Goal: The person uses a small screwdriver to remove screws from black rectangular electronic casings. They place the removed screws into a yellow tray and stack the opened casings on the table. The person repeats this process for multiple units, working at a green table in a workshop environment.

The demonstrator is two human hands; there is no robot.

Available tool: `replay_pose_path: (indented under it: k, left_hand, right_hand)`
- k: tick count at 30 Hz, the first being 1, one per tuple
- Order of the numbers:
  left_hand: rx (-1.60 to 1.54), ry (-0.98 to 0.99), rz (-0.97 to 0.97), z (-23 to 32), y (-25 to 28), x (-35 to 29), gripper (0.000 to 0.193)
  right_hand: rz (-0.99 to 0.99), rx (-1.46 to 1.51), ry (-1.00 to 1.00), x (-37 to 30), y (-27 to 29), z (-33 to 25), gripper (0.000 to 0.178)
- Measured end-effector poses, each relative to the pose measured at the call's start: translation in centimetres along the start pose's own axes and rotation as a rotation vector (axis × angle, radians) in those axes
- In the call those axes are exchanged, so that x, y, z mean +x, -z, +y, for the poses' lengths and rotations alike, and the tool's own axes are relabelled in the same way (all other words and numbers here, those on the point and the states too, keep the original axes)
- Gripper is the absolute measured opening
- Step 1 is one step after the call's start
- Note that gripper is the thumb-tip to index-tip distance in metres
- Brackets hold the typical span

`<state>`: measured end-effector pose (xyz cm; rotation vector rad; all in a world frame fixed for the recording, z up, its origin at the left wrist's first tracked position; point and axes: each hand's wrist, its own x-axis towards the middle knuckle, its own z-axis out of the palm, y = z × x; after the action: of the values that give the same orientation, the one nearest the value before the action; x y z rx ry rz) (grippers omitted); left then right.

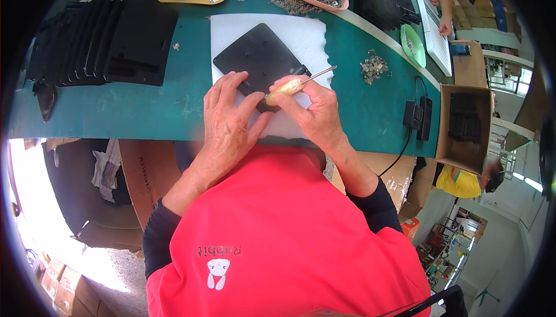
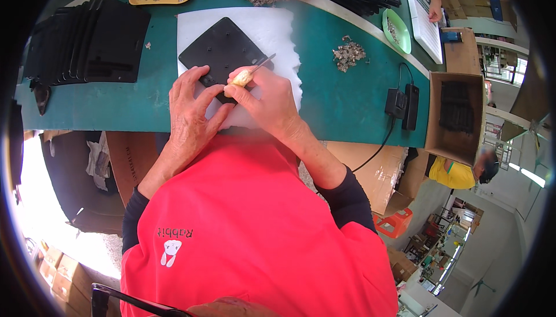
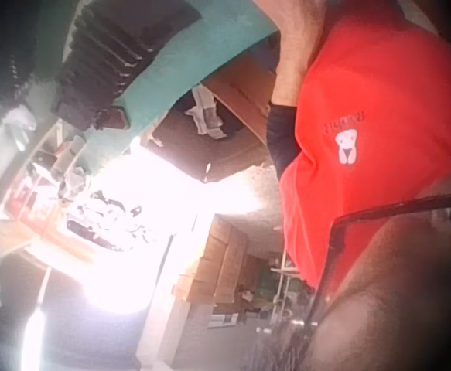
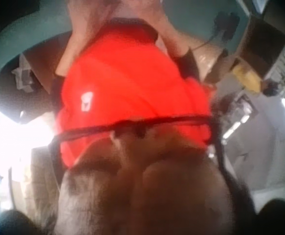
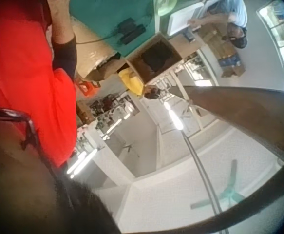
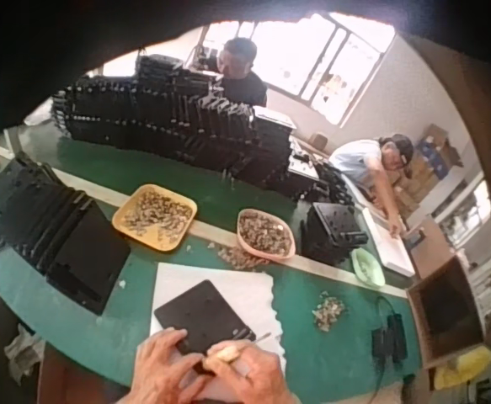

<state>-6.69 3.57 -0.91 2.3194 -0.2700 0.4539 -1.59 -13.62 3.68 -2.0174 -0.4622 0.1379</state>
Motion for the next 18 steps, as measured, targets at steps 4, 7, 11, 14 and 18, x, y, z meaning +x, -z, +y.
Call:
replay_pose_path:
  k: [4, 7, 11, 14, 18]
  left_hand:
    - [-0.010, 0.007, -0.004, 0.0, -0.1, 0.0, 0.035]
    - [-0.016, 0.016, -0.001, 0.1, -0.1, 0.0, 0.035]
    - [-0.017, 0.009, 0.023, 0.0, -0.3, -0.1, 0.034]
    - [-0.014, 0.003, 0.035, -0.1, -0.3, -0.1, 0.033]
    - [-0.002, 0.026, 0.007, -0.3, -0.3, -0.1, 0.033]
  right_hand:
    - [0.020, 0.021, -0.022, -0.1, -0.5, 1.0, 0.023]
    - [0.034, -0.002, -0.010, -0.2, -0.9, 1.2, 0.022]
    - [0.071, -0.100, 0.113, -0.7, -1.4, 1.3, 0.021]
    - [0.105, -0.328, 0.348, -0.7, -1.8, 1.3, 0.020]
    - [0.155, -0.433, 0.557, -1.5, -3.1, 1.5, 0.019]
